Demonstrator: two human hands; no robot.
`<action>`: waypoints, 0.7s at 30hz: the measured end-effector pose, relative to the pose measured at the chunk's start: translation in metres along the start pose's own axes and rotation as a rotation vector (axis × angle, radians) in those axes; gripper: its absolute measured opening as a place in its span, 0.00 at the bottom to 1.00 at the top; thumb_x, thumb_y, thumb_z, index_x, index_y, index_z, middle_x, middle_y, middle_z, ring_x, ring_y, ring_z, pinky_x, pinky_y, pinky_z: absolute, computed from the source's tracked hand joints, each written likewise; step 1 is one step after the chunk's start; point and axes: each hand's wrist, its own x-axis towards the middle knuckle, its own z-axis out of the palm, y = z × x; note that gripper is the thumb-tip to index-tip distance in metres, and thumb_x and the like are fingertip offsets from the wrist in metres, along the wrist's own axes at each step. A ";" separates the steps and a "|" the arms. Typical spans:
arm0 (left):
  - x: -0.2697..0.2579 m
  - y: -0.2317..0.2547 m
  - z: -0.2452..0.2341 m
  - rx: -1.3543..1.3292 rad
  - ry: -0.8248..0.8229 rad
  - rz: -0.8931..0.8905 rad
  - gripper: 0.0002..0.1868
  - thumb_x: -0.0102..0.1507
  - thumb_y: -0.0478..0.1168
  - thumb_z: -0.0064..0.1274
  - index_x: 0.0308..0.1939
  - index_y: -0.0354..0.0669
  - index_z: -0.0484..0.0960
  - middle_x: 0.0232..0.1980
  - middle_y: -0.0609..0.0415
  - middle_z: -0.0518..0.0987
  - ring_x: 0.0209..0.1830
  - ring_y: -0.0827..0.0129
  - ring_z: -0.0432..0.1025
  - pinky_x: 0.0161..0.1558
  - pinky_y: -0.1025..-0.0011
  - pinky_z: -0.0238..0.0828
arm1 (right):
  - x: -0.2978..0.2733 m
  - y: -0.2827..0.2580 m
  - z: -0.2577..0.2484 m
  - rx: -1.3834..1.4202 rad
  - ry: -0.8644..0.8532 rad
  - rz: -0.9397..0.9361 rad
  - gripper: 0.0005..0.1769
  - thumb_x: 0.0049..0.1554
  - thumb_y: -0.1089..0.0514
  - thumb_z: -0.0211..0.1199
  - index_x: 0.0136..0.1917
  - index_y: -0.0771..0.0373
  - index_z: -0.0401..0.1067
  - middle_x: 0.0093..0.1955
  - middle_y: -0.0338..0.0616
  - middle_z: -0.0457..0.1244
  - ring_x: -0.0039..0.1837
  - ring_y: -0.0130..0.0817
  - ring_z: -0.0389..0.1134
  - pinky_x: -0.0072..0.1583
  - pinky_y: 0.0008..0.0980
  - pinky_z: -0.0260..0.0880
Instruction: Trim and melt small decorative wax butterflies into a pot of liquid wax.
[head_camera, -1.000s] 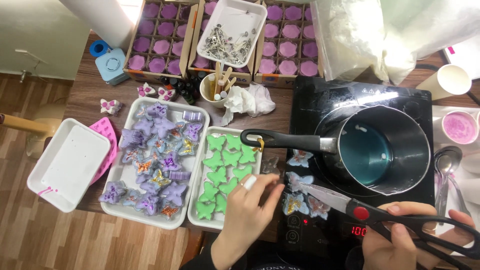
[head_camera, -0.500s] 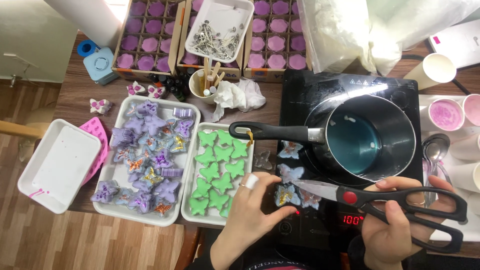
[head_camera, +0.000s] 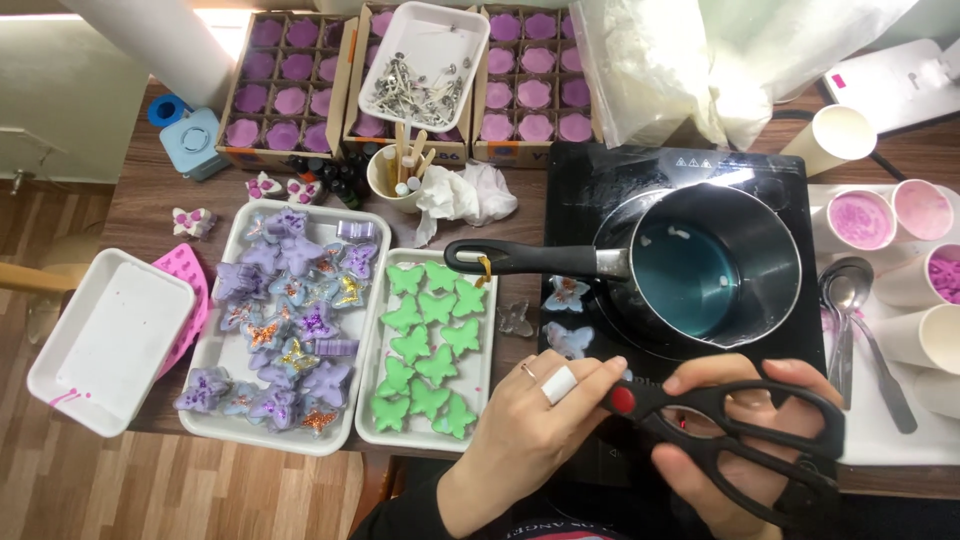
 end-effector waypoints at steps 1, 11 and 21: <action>-0.001 -0.001 0.001 -0.002 -0.001 0.002 0.26 0.60 0.33 0.65 0.62 0.34 0.78 0.50 0.52 0.80 0.44 0.60 0.73 0.45 0.62 0.72 | 0.004 -0.004 -0.001 -0.002 0.002 0.000 0.50 0.46 0.58 0.71 0.73 0.60 0.44 0.52 0.61 0.65 0.42 0.30 0.70 0.47 0.25 0.73; 0.005 -0.022 -0.007 -0.180 -0.214 0.094 0.18 0.64 0.36 0.60 0.58 0.41 0.80 0.46 0.56 0.81 0.47 0.60 0.73 0.50 0.63 0.73 | -0.001 0.034 -0.073 0.610 -0.549 0.120 0.22 0.58 0.55 0.73 0.60 0.66 0.71 0.58 0.67 0.63 0.56 0.53 0.70 0.57 0.46 0.76; 0.037 -0.038 -0.004 -0.339 -0.652 0.191 0.14 0.68 0.47 0.55 0.56 0.51 0.82 0.39 0.63 0.81 0.43 0.65 0.68 0.49 0.65 0.61 | 0.019 0.002 -0.078 0.493 -0.737 0.022 0.06 0.60 0.59 0.69 0.46 0.65 0.79 0.48 0.56 0.72 0.38 0.41 0.76 0.44 0.39 0.74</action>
